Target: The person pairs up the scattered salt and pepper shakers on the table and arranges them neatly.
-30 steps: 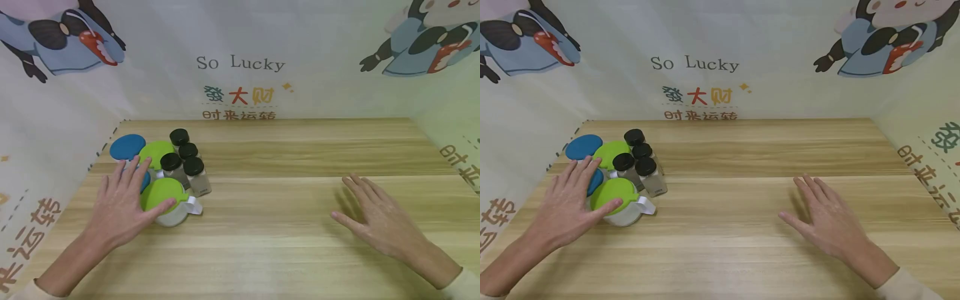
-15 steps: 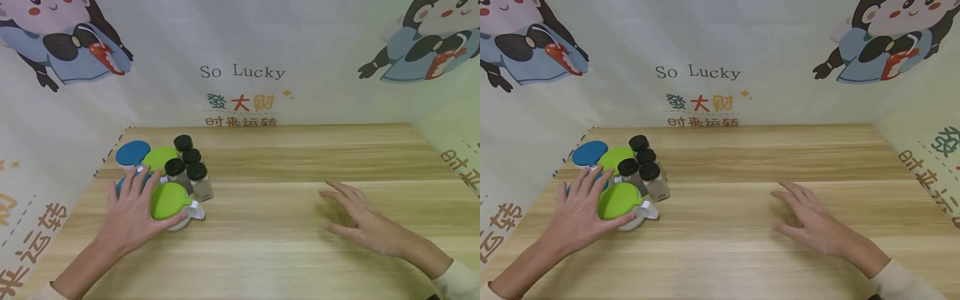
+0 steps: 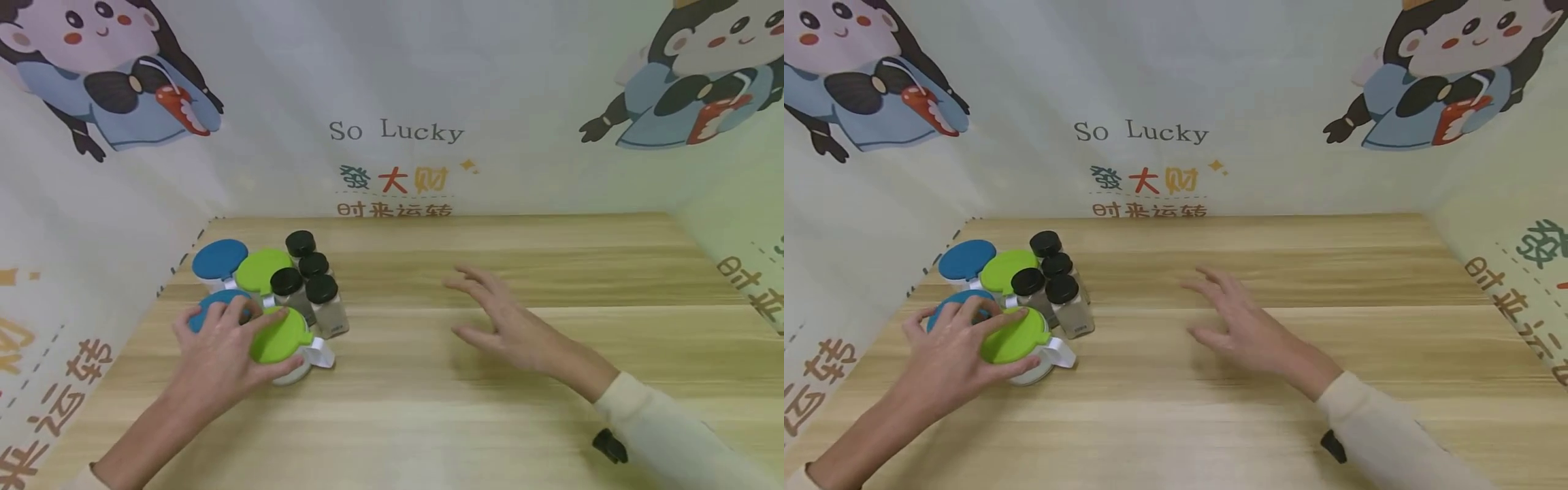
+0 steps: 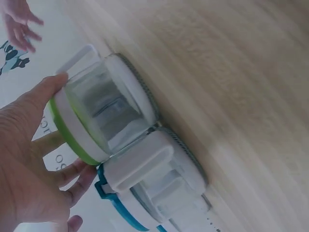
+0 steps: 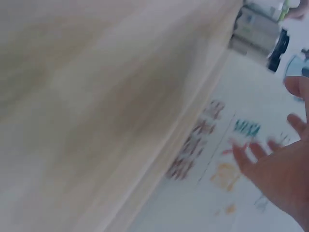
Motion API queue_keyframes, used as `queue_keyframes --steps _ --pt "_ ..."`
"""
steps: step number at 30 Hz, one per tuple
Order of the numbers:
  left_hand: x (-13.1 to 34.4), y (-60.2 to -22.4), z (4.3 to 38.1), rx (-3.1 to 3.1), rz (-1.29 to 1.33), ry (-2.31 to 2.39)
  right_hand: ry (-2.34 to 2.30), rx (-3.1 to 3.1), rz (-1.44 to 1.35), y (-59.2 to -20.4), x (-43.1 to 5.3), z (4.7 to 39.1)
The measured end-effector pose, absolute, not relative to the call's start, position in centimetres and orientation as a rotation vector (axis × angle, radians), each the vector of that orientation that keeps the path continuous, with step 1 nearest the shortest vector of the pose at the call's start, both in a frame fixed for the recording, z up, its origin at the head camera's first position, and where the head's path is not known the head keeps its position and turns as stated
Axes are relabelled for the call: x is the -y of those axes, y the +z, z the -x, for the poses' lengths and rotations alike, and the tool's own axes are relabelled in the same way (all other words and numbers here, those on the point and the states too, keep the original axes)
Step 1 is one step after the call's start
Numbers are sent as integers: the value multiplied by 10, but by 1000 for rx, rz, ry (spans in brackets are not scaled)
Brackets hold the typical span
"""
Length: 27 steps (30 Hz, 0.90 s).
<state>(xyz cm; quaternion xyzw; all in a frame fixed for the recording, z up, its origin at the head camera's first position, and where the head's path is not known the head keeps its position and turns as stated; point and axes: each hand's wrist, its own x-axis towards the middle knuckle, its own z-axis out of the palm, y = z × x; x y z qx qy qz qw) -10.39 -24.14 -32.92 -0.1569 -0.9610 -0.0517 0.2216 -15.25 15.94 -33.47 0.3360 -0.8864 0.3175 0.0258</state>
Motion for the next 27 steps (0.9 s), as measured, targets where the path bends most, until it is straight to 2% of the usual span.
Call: queue_keyframes --steps 7,12,21,27 --pt "242 -324 100 2763 408 -61 628 2748 -1275 -334 -80 173" --pt "237 -326 101 2753 458 -33 522 2712 -1335 -338 -45 178" --pt "237 -329 97 2737 512 -293 510 2639 -1303 -342 -25 180" --pt "233 -331 92 2853 541 -54 653 2593 -1261 -341 -16 185"
